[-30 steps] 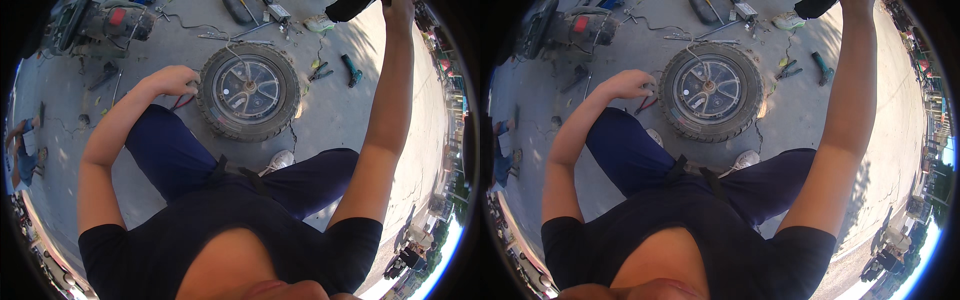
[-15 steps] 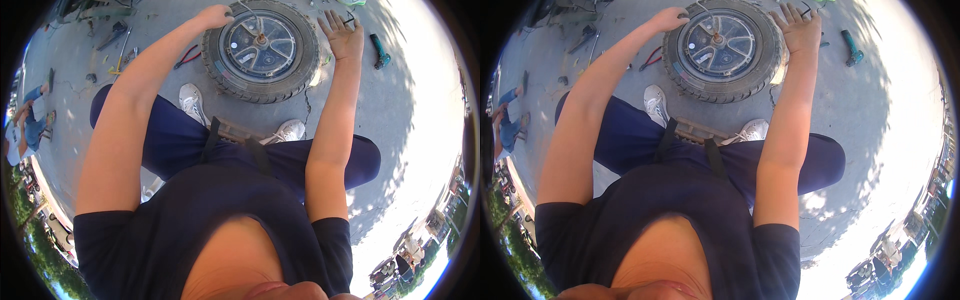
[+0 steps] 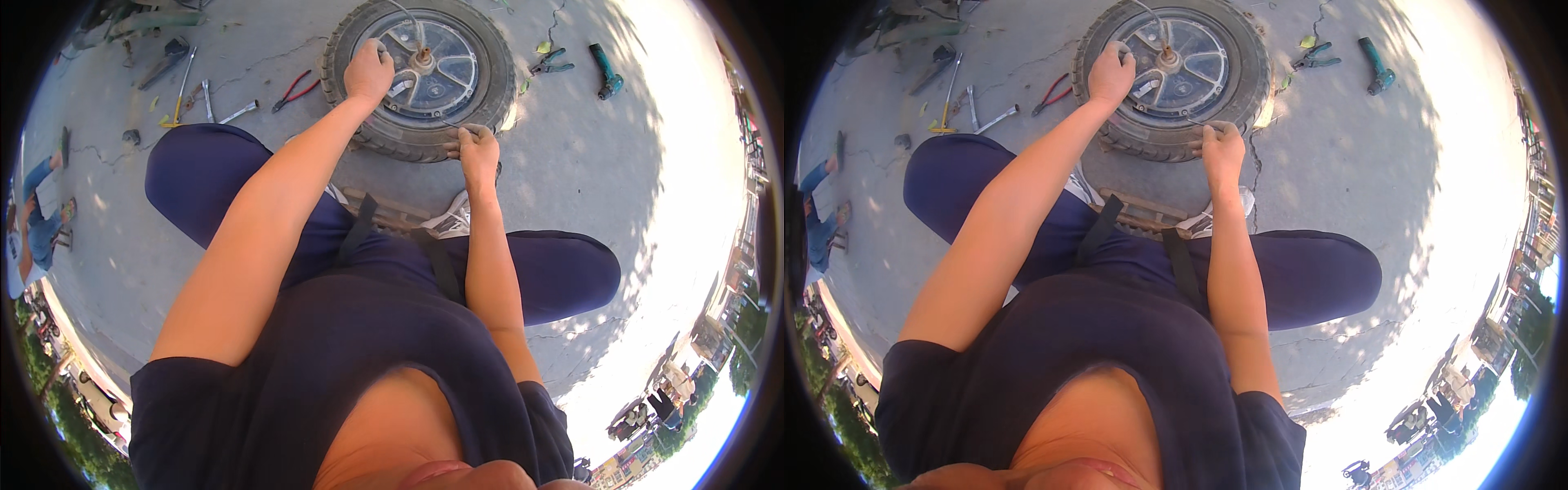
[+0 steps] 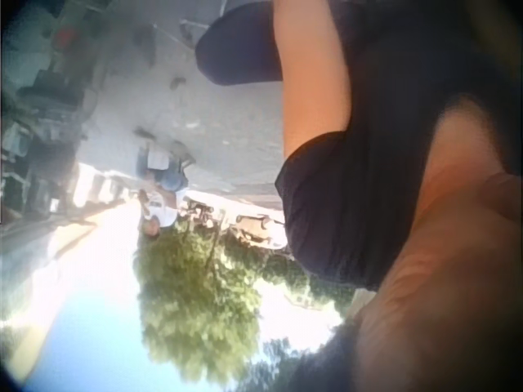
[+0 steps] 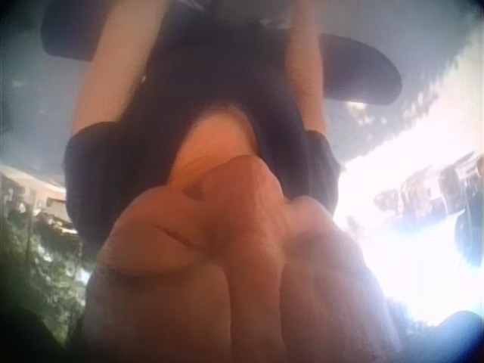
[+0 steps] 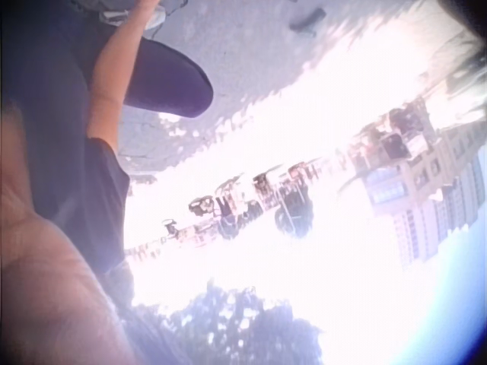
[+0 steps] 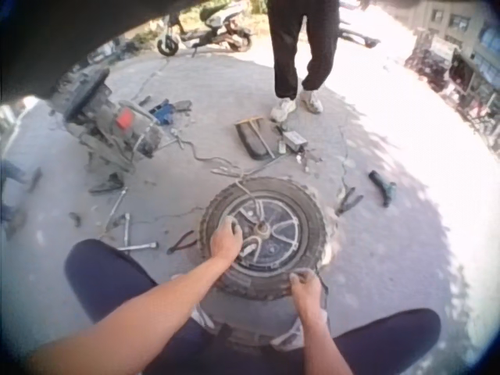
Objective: The person sits on the ground and works on a motorcycle tire, using hands and tools to remove and reposition the tire on the rim. They repeatedly adjust the tire bead and use a tool to pry the tire into place.
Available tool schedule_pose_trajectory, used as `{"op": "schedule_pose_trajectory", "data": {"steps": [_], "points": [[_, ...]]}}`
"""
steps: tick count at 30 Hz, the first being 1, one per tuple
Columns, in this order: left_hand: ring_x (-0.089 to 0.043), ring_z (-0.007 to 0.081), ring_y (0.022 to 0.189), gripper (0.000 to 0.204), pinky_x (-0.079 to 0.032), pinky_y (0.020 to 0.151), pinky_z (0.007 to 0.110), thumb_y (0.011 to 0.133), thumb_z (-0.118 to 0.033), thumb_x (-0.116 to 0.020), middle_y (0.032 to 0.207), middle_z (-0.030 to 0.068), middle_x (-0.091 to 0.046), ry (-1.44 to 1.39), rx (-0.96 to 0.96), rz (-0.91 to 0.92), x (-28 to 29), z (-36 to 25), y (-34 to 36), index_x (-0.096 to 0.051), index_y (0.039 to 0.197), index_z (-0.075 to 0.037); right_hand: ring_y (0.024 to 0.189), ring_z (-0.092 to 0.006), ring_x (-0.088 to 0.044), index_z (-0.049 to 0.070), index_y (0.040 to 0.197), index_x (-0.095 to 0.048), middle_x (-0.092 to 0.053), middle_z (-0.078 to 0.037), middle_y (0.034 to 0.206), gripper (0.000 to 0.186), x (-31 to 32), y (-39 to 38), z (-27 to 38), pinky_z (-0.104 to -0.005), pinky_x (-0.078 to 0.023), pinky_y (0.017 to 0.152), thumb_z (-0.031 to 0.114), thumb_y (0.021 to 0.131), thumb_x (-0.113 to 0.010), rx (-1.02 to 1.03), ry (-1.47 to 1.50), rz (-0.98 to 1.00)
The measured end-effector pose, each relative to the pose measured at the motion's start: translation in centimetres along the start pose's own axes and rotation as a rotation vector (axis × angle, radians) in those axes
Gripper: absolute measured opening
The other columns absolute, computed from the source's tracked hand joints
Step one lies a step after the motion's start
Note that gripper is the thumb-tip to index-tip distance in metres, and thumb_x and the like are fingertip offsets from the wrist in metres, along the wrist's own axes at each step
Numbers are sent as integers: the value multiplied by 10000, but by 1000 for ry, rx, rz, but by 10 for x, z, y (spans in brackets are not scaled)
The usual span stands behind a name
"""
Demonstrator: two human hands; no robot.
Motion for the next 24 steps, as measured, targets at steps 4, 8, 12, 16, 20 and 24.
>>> {"op": "schedule_pose_trajectory", "data": {"steps": [4, 8, 12, 16, 20, 24], "points": [[-655, 189, 652, 380, -493, 575, 339, 946, -357, -626, 737, 135, -660, -205, 89, 451, -28, -24, -54, -659, 963, 21, 691, -208, -688, -113, 1144, -545, -707, -181, 949, 267, -14, -5, 3, -284, -555, 589, 99, 982, -530, -47, 122, -16], [-622, 128, 602, 270, -449, 493, 259, 943, -238, -648, 748, 77, -659, -583, 417, 692, -38, -30, -89, -641, 999, 26, 606, -180, -669, -93, 1057, -573, -692, -153, 824, 199, -24, -10, 2, -283, -527, 518, 79, 969, -529, -94, 108, -6], [-652, 174, 659, 190, -496, 558, 302, 906, -129, -639, 779, 88, -681, -595, 464, 685, -48, -20, -89, -671, 985, 40, 570, -162, -651, -63, 998, -590, -684, -126, 779, 159, -20, -3, -8, -284, -513, 485, 86, 966, -542, -56, 17, -13], [-672, 281, 789, 180, -513, 725, 383, 840, -106, -672, 814, 130, -689, -195, -135, 557, -48, -23, -88, -715, 953, 28, 557, -146, -641, -55, 1000, -600, -687, -113, 783, 150, -13, 5, -14, -275, -502, 477, 81, 958, -552, 6, 27, -38], [-656, 334, 844, 165, -505, 776, 407, 806, -109, -698, 856, 146, -678, -54, -284, 547, -45, -25, -88, -736, 932, -9, 625, -212, -677, -10, 1009, -641, -702, -130, 808, 143, -7, 10, -4, -334, -526, 542, 97, 947, -567, -12, -198, 28], [-642, 321, 825, 142, -502, 751, 406, 803, -121, -713, 865, 116, -658, -55, -467, 422, -45, -28, -82, -750, 911, -38, 801, -342, -678, 68, 1046, -680, -675, -171, 908, 177, 3, 13, 7, -427, -535, 685, 167, 938, -581, 474, -748, -226]]}}
Point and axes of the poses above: each hand's wrist, its own y-axis towards the middle knuckle, its own x-axis out of the back of the hand, z = x × y, the point moved 4 cm from there along y, towards the middle knuckle
